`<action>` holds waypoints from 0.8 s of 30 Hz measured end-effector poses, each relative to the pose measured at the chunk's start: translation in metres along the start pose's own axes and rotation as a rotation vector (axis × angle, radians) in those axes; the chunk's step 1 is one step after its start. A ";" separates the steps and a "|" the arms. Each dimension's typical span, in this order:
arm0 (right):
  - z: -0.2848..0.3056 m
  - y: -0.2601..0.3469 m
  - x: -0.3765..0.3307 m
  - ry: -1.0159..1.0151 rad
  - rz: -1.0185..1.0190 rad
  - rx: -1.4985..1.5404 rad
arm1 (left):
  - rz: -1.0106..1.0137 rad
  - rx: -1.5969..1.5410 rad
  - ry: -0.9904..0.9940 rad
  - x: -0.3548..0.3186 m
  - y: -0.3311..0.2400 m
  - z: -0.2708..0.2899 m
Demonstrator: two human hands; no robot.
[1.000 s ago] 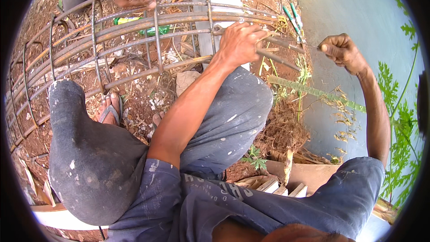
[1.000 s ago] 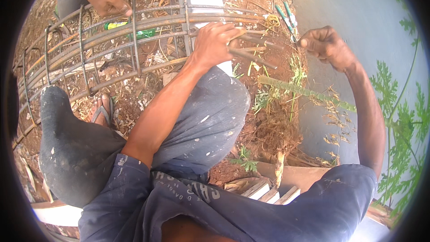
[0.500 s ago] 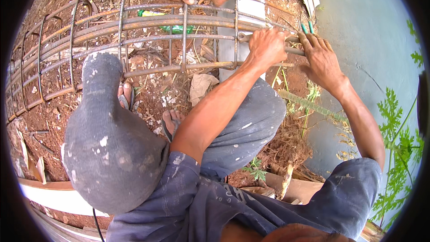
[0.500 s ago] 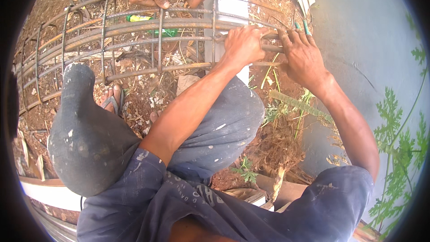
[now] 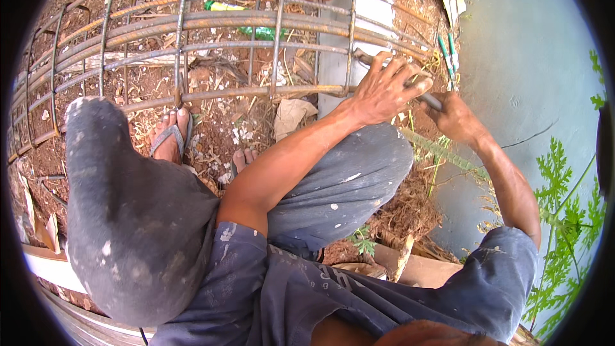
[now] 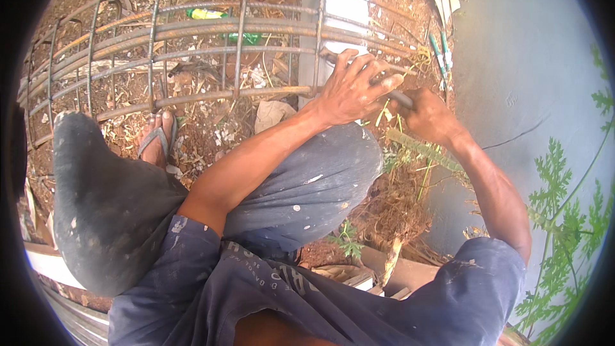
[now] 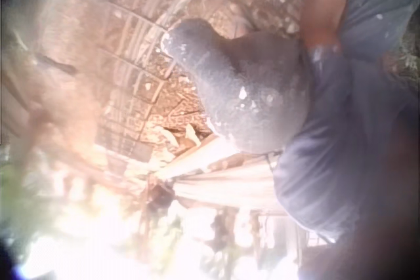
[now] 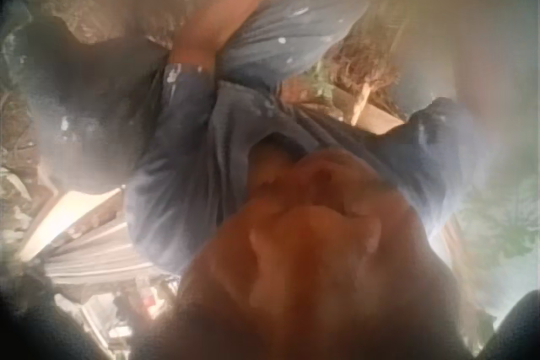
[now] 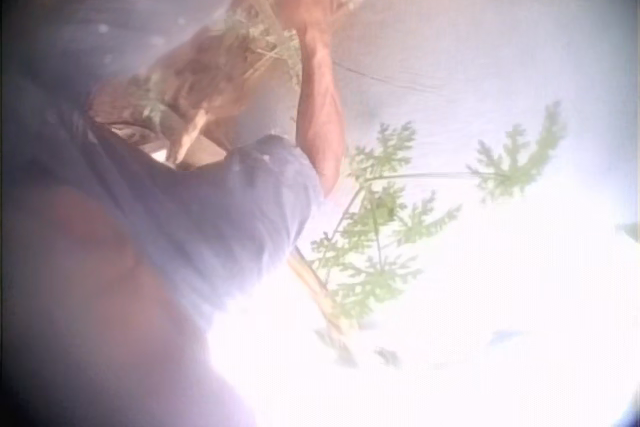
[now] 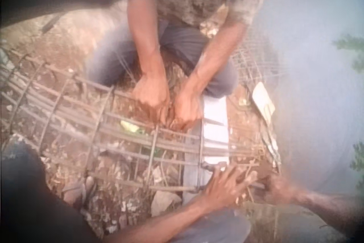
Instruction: The person sits on the ground and uses pliers to twist wire ties around the intersections of a rebar cage. They repeatedly pick up wire ties, wrap them around the bars, and twist them to secure the structure.
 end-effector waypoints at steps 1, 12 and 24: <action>0.005 0.002 -0.001 -0.026 0.031 -0.004 | 0.006 0.069 -0.054 0.003 0.002 -0.003; 0.056 0.023 0.005 -0.446 0.158 -0.686 | 0.251 0.174 -0.075 0.049 0.032 0.002; 0.058 -0.003 0.056 -0.734 0.226 -0.882 | 0.415 0.236 -0.057 0.058 0.031 -0.008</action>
Point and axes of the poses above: each hand's wrist, its own x-axis towards the middle knuckle, its own z-axis out of the back of the hand, y = z × x, the point moved 8 cm from there along x, towards the middle knuckle, and after that the axes turned 15 degrees about -x, right-handed, at the moved point
